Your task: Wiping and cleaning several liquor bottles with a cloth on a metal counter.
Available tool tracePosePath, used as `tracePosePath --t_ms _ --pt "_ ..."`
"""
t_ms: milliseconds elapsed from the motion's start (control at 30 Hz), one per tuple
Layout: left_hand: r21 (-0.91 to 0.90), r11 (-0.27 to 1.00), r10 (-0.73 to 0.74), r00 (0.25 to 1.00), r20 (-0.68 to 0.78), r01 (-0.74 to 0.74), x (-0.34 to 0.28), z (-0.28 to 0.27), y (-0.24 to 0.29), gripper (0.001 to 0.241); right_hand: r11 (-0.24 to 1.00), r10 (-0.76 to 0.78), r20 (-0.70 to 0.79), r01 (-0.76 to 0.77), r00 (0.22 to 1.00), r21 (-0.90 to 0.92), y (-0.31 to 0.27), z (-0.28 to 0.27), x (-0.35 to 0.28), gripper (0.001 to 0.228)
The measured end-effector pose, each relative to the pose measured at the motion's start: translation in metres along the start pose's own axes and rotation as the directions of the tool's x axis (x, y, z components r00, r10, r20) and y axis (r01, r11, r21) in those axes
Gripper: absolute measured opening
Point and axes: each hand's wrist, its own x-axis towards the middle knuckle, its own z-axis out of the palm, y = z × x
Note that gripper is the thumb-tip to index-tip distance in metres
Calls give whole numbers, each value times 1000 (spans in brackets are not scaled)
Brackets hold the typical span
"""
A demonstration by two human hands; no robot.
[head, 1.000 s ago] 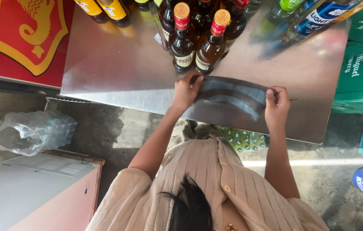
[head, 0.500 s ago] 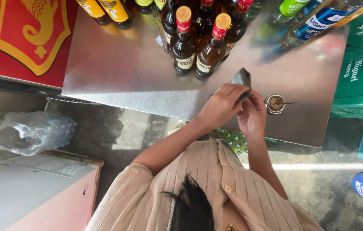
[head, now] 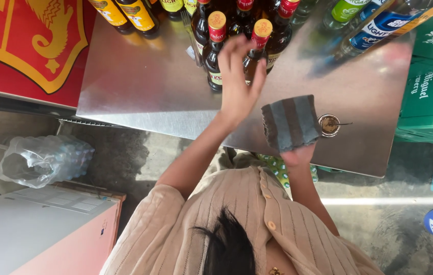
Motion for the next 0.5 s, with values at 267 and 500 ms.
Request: tracePosePath --t_ms 267,500 --pt "-322 921 -197 975 98 219 29 41 -35 46 543 538 -143 -211 831 813 11 -50 -28 53" --pt "-306 906 -281 956 86 294 36 54 -40 21 440 596 -136 -179 791 880 18 -59 -38 51"
